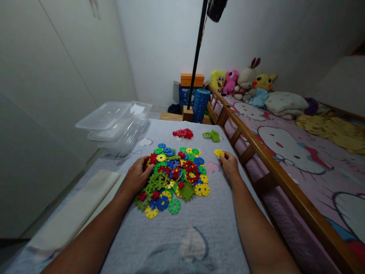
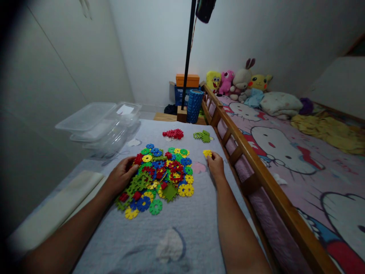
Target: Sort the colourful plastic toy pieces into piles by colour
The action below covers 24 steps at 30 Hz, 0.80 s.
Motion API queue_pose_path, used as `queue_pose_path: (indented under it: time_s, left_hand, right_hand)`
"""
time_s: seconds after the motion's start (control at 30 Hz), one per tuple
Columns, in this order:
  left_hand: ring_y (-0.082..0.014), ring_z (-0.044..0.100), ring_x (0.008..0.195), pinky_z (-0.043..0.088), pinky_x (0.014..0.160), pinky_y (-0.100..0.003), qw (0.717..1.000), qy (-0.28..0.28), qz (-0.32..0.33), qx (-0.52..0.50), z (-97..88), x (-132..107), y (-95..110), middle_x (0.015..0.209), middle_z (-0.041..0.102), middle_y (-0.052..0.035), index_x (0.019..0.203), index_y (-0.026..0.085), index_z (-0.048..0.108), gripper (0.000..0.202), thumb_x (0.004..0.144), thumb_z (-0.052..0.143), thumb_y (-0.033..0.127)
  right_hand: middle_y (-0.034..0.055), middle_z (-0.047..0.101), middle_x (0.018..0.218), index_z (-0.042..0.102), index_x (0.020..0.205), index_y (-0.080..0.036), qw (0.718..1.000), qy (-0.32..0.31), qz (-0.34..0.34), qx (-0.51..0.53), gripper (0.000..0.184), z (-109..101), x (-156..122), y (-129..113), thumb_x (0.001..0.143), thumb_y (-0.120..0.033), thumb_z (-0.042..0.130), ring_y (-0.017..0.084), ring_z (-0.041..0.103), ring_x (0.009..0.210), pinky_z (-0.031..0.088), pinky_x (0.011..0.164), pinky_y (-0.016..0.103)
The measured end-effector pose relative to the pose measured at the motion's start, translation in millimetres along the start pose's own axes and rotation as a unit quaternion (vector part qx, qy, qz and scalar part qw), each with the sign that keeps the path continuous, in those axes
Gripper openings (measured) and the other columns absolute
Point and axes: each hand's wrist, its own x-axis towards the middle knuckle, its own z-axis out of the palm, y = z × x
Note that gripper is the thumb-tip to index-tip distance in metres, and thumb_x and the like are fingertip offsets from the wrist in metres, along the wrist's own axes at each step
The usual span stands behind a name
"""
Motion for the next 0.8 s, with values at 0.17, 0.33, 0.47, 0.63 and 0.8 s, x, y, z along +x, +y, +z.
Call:
queue_pose_path:
  time_s: [0.17,0.33,0.47,0.63,0.8]
  left_hand:
    - [-0.0278,0.061,0.116,0.047,0.103,-0.044,1.000,0.000,0.000,0.007,-0.2,0,2,0.129,0.064,-0.0109,0.129,0.019,0.058,0.054,0.090,0.047,0.055]
    - [-0.0279,0.062,0.114,0.048,0.102,-0.044,1.000,0.004,0.002,0.014,-0.2,1,2,0.126,0.065,-0.0104,0.128,0.019,0.058,0.054,0.089,0.047,0.055]
    - [-0.0277,0.061,0.114,0.047,0.102,-0.044,1.000,0.004,0.004,0.013,0.1,0,1,0.126,0.065,-0.0105,0.129,0.019,0.058,0.054,0.090,0.047,0.055]
    - [-0.0275,0.061,0.116,0.047,0.102,-0.043,1.000,0.001,0.004,0.008,0.1,0,1,0.127,0.064,-0.0109,0.129,0.019,0.057,0.054,0.091,0.047,0.055]
    - [-0.0277,0.061,0.115,0.048,0.102,-0.043,1.000,0.000,0.006,0.009,-0.6,0,2,0.127,0.064,-0.0109,0.128,0.018,0.058,0.054,0.091,0.047,0.055]
  right_hand:
    - [-0.0020,0.062,0.073,0.058,0.118,-0.015,0.995,0.077,0.008,-0.068,0.054,4,5,3,0.067,-0.033,0.062,0.017,0.058,0.057,0.045,0.055,0.028]
    - [0.0037,0.062,0.078,0.059,0.085,-0.019,0.971,0.122,-0.043,-0.202,0.018,7,11,2,0.069,-0.027,0.061,0.021,0.059,0.074,0.048,0.076,0.034]
    - [0.0117,0.062,0.098,0.063,0.089,-0.018,0.946,0.138,-0.087,-0.279,0.017,6,9,3,0.074,-0.025,0.057,0.025,0.058,0.090,0.046,0.085,0.036]
    - [0.0132,0.059,0.109,0.068,0.103,-0.017,0.933,0.128,-0.125,-0.313,0.030,6,5,8,0.079,-0.020,0.051,0.025,0.057,0.096,0.045,0.089,0.036]
    - [0.0147,0.065,0.102,0.072,0.096,-0.015,0.928,0.083,-0.144,-0.335,0.029,8,6,6,0.083,-0.017,0.046,0.027,0.058,0.098,0.043,0.093,0.039]
